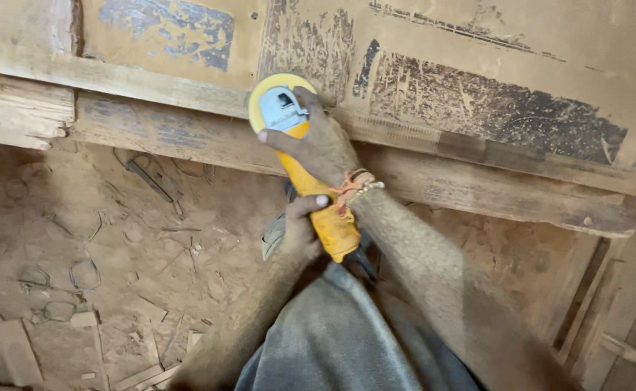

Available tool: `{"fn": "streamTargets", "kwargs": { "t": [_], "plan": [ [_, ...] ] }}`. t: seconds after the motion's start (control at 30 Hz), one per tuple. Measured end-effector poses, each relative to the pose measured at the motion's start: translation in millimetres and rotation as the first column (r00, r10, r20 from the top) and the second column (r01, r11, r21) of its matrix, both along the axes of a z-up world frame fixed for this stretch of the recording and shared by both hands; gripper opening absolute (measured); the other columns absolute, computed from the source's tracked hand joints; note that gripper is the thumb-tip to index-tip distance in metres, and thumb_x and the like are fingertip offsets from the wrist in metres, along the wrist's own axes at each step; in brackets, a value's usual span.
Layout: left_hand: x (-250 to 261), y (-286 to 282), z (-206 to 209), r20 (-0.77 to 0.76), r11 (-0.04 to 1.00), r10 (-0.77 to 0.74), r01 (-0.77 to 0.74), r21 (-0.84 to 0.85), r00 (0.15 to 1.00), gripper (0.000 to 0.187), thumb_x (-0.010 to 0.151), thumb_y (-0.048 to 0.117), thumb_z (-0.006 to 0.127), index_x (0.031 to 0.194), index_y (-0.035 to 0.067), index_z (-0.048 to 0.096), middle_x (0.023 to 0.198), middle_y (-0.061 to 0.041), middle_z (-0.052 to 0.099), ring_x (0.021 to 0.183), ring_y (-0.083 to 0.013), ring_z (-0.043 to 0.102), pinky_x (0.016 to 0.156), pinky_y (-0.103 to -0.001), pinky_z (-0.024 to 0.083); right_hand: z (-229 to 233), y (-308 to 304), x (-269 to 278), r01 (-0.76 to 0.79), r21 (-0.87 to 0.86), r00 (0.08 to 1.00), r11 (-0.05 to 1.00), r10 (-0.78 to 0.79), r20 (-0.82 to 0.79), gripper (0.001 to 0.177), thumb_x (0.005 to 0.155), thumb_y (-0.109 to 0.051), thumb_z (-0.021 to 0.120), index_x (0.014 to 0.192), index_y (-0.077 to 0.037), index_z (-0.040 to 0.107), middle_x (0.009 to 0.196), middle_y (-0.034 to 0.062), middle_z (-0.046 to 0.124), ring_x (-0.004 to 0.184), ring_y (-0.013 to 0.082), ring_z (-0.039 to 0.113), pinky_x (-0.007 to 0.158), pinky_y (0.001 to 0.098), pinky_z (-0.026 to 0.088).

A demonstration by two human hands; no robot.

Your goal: The person sands the surface of a wooden beam using a handheld power sander.

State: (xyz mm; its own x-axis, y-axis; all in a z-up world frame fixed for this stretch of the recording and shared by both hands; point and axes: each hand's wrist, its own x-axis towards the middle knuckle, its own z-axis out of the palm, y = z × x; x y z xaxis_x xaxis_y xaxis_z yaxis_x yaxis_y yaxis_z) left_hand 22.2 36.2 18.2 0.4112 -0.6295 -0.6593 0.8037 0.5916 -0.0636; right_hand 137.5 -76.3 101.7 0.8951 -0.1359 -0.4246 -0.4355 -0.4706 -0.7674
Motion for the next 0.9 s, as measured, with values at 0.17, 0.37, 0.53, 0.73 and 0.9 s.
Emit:
{"fn": "streamTargets", "kwargs": {
  "t": [0.17, 0.37, 0.53, 0.73, 0.9],
  "plan": [
    [-19, -44, -5, 0.169, 1.0, -0.019, 0.019, 0.003, 0.985, 0.049, 0.077, 0.014, 0.069, 0.121, -0.007, 0.061, 0.1, -0.018, 0.072, 0.088, -0.0325, 0.072, 0.085, -0.049, 0.061, -5, -46, -25, 0.05, 0.024, 0.999, 0.998, -0.051, 0.018, 0.105, 0.073, -0.059, 0.08, 0.15, -0.002, 0.037, 0.136, 0.0204, 0.065, 0.124, 0.0315, 0.067, 0.105, 0.0387, 0.052],
    [-53, -97, -8, 0.222, 0.999, -0.023, 0.032, -0.033, 0.975, 0.052, 0.078, 0.011, 0.07, 0.127, -0.004, 0.06, 0.106, -0.016, 0.072, 0.093, -0.0294, 0.072, 0.089, -0.046, 0.06, -4, -94, -60, 0.102, -0.091, 0.993, 0.991, -0.106, -0.049, 0.103, 0.07, -0.055, 0.082, 0.151, -0.007, 0.041, 0.131, 0.0222, 0.066, 0.122, 0.0342, 0.066, 0.103, 0.0418, 0.051],
    [-75, -130, -6, 0.232, 0.998, -0.053, 0.061, -0.027, 0.971, 0.052, 0.079, 0.011, 0.07, 0.128, -0.003, 0.058, 0.108, -0.015, 0.071, 0.096, -0.0289, 0.072, 0.091, -0.046, 0.06, -6, -130, -86, 0.117, -0.121, 0.992, 0.986, -0.121, -0.027, 0.101, 0.072, -0.055, 0.083, 0.15, -0.006, 0.043, 0.134, 0.0243, 0.063, 0.125, 0.036, 0.063, 0.105, 0.0433, 0.049],
    [-101, -172, -5, 0.28, 0.998, -0.041, 0.053, -0.037, 0.959, 0.055, 0.077, 0.011, 0.069, 0.13, -0.003, 0.058, 0.108, -0.015, 0.071, 0.095, -0.0291, 0.072, 0.089, -0.046, 0.06, -12, -171, -116, 0.145, -0.094, 0.989, 0.985, -0.145, 0.004, 0.1, 0.072, -0.054, 0.083, 0.149, -0.005, 0.042, 0.132, 0.0229, 0.065, 0.122, 0.0335, 0.066, 0.103, 0.0419, 0.052],
    [-129, -209, -7, 0.263, 0.996, -0.039, 0.058, -0.066, 0.964, 0.054, 0.078, 0.01, 0.069, 0.13, -0.001, 0.058, 0.109, -0.015, 0.071, 0.095, -0.0287, 0.072, 0.089, -0.046, 0.06, -13, -206, -145, 0.169, -0.084, 0.985, 0.982, -0.171, -0.014, 0.1, 0.071, -0.05, 0.084, 0.15, -0.005, 0.042, 0.13, 0.0213, 0.066, 0.119, 0.0305, 0.068, 0.101, 0.0399, 0.053]
  ]
}}
